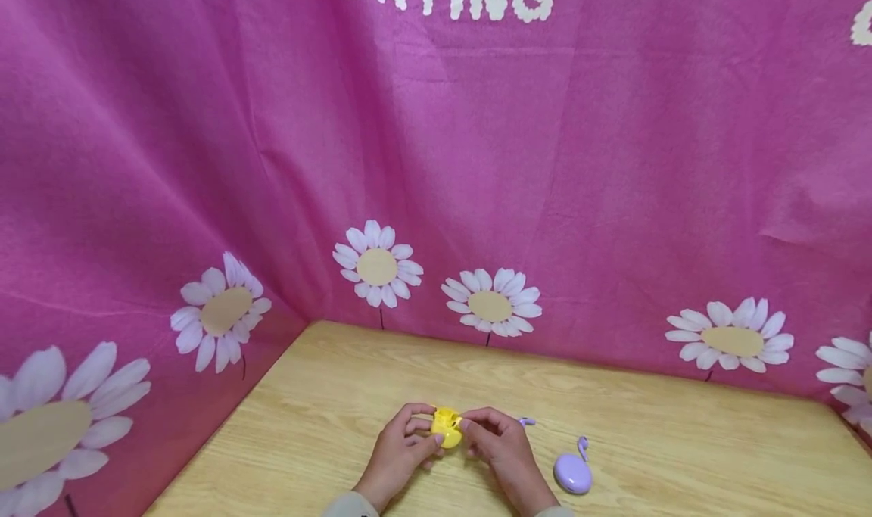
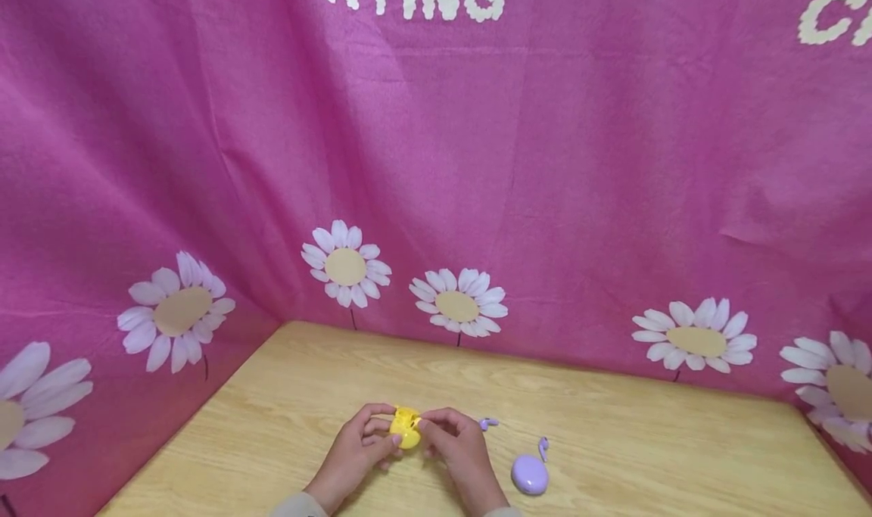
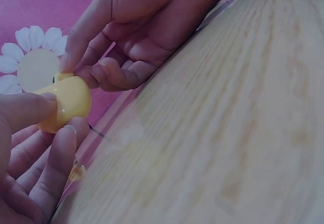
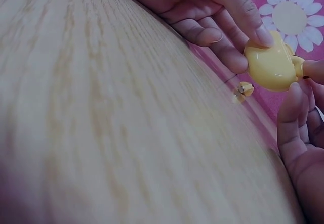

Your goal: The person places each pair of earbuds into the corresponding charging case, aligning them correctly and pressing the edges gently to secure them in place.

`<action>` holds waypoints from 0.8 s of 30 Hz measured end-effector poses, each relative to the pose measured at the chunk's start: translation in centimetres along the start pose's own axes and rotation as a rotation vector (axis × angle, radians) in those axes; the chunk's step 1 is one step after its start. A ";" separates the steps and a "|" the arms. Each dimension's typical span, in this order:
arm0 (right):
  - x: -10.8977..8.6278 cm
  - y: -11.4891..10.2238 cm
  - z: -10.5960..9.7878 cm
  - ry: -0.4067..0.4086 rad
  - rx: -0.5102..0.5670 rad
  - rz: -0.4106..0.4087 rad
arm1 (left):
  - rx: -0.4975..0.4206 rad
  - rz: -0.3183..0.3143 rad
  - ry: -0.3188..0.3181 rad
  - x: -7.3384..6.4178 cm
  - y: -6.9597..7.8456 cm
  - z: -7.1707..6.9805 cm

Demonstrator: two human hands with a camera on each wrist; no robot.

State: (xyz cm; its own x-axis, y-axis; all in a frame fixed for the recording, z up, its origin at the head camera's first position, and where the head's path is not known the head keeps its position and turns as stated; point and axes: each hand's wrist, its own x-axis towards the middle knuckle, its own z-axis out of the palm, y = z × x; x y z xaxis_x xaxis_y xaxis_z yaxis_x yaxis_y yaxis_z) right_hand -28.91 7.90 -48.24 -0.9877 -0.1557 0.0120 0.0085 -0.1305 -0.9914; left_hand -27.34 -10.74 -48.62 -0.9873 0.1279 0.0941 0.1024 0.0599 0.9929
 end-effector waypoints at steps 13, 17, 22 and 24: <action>0.4 -0.6 0.0 0.031 -0.035 -0.014 | -0.017 0.031 0.002 0.4 0.6 0.1; 0.5 -0.6 0.0 0.023 -0.037 -0.004 | -0.017 0.019 0.008 0.3 0.5 0.0; 0.2 -0.1 -0.1 0.016 -0.036 0.020 | -0.011 -0.002 -0.004 0.0 0.1 -0.1; 0.2 0.0 -0.1 0.015 -0.026 0.021 | -0.008 0.000 -0.008 0.1 -0.1 -0.1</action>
State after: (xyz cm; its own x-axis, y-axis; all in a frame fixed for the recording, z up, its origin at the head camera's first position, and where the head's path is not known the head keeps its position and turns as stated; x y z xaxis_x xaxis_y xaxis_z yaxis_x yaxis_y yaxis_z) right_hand -29.13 7.98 -48.28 -0.9896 -0.1437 -0.0105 0.0253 -0.1018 -0.9945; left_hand -27.44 -10.84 -48.68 -0.9863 0.1360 0.0933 0.1011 0.0517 0.9935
